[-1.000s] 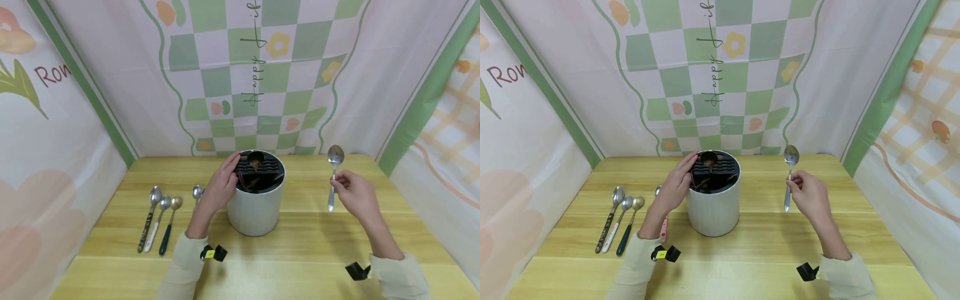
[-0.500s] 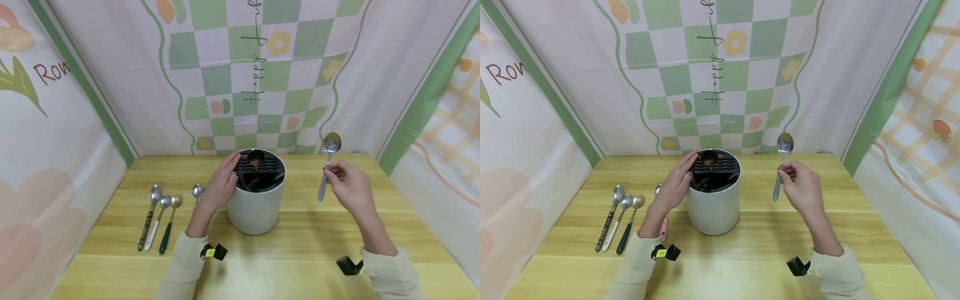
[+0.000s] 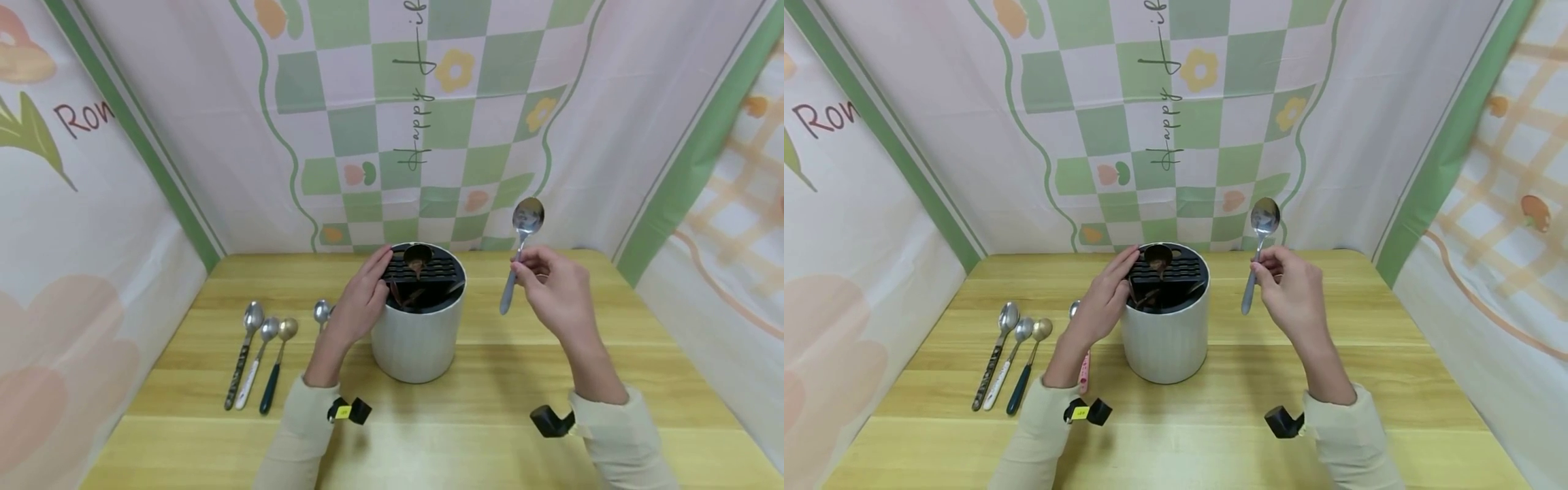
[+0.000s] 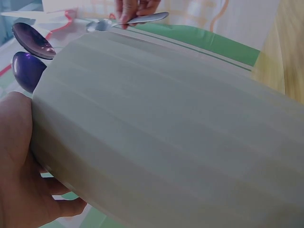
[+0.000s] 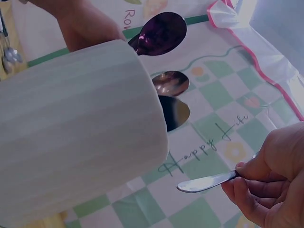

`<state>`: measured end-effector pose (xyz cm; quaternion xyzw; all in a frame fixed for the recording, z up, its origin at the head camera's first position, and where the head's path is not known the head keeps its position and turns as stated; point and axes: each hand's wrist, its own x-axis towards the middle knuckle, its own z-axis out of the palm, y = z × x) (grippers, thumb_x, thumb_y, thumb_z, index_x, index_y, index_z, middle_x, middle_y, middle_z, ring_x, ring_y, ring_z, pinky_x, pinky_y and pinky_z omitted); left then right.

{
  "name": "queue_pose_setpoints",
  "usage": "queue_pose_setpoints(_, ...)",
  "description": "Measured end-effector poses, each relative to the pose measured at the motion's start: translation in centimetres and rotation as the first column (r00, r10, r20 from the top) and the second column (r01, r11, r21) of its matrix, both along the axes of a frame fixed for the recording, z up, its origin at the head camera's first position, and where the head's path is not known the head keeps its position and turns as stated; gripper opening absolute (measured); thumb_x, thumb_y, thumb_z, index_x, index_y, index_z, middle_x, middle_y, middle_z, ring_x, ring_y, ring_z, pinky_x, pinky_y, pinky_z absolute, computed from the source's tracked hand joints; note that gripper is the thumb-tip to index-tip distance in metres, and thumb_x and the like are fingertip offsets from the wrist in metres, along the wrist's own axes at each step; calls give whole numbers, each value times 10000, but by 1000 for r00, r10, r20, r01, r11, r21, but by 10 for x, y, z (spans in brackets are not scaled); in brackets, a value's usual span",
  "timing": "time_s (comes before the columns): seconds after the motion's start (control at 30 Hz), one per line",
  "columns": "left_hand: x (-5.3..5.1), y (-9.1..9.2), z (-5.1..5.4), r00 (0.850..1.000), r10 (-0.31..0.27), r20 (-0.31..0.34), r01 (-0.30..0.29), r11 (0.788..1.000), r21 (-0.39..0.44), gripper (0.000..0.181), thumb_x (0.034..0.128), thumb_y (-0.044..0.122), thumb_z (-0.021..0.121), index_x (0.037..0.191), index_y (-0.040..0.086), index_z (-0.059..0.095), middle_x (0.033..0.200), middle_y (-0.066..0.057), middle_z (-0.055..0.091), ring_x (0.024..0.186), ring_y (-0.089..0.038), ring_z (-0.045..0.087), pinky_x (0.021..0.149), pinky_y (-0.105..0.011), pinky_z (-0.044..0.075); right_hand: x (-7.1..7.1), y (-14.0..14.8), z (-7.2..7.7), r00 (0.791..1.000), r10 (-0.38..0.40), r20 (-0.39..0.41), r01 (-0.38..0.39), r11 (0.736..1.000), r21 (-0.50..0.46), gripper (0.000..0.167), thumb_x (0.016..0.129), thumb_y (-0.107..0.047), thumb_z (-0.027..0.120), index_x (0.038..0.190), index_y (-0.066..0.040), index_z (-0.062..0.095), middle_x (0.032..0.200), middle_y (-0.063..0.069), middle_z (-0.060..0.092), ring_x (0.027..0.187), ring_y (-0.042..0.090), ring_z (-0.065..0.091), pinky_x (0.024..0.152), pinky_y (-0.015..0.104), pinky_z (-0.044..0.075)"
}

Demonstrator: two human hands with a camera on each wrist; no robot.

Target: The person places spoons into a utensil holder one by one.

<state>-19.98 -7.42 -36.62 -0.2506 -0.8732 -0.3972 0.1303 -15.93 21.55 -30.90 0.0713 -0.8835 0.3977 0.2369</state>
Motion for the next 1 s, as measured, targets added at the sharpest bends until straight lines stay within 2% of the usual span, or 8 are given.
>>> queue_pose_setpoints(0.43, 0, 0, 0, 1000, 6, 2, -6, 1000, 2, 549, 1001, 131, 314, 1541, 38, 338, 1651, -19, 272, 1516, -198, 271, 1237, -396, 280, 3, -20, 15, 995, 62, -75, -65, 997, -50, 151, 944, -58, 645, 1008, 77, 668, 939, 218, 689, 758, -140, 569, 698, 6, 495)
queue_pose_setpoints(1.0, 1, 1, 2, 1000, 13, 22, -13, 1000, 0, 554, 1000, 136, 313, 1546, 47, 330, 1657, -15, 257, 1520, -210, 267, 1238, -403, 273, 6, -45, 22, 978, 151, -143, -165, 981, -99, 105, 925, -9, 652, 980, 80, 659, 900, 201, 698, 739, -64, 610, 681, 48, 525)
